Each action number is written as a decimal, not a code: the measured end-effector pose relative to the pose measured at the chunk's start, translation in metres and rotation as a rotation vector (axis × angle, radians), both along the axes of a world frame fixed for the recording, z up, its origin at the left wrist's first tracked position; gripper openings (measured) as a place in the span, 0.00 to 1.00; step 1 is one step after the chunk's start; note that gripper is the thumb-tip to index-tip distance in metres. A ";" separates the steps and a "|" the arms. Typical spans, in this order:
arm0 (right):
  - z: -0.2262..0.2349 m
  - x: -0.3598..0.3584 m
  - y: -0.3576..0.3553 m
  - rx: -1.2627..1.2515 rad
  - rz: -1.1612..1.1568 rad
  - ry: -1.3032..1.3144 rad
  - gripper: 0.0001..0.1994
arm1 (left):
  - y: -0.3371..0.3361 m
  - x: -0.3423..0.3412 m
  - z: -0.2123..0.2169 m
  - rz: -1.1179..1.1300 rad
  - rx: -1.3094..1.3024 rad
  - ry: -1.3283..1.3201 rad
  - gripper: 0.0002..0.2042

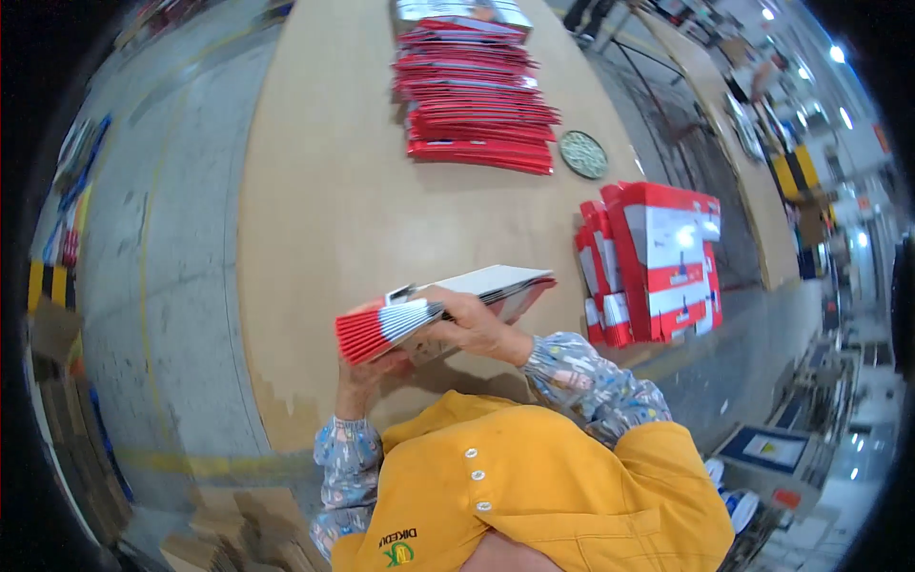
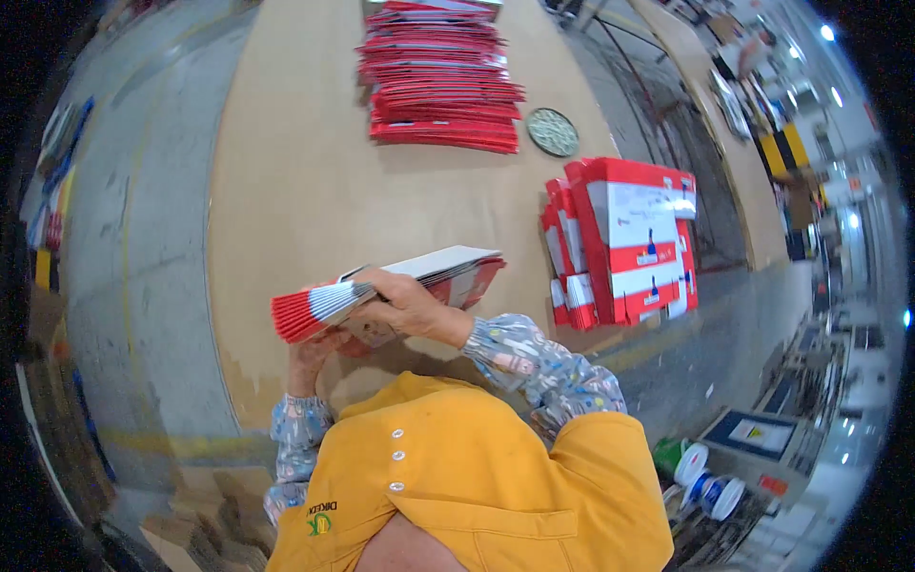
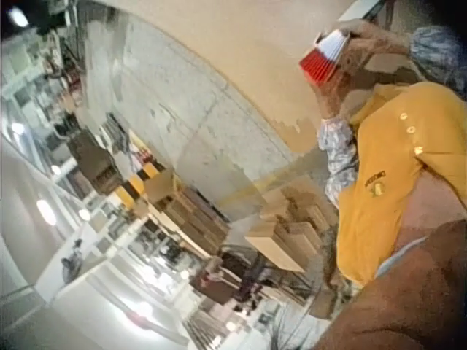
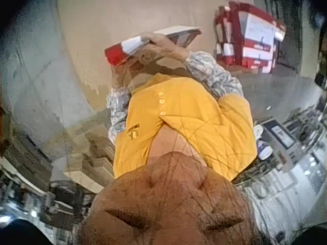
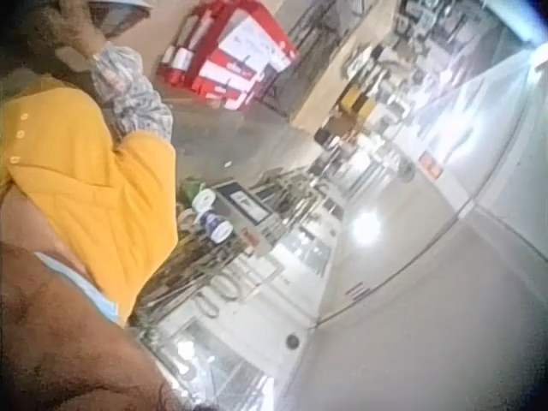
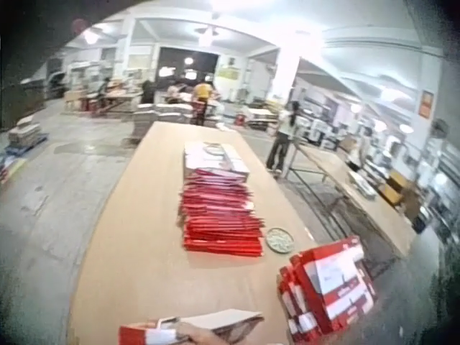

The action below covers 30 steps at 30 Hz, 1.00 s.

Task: Counting and organizing stacks of red and white paper envelopes on a work table in a factory setting.

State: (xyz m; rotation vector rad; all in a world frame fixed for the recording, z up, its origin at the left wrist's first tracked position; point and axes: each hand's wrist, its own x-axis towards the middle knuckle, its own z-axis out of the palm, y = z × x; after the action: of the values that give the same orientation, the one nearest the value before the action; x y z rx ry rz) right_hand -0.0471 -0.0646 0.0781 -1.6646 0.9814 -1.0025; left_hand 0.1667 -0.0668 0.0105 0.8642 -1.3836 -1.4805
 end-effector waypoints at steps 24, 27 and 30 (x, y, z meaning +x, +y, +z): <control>-0.042 -0.137 0.067 0.150 -0.726 0.122 0.29 | 0.007 0.005 -0.020 0.109 0.676 0.429 0.27; -0.043 -0.115 0.078 0.563 -0.593 0.010 0.25 | 0.008 0.006 -0.025 0.122 0.751 0.445 0.24; -0.035 -0.097 0.084 0.637 -0.596 -0.146 0.21 | 0.013 0.016 -0.036 0.123 0.844 0.478 0.24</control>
State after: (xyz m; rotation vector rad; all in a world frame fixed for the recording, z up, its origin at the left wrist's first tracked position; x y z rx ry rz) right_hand -0.1440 0.0194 0.0428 -0.7732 1.5444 -1.0166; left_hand 0.1827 -0.0543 -0.0257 0.9707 -0.3180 -2.0287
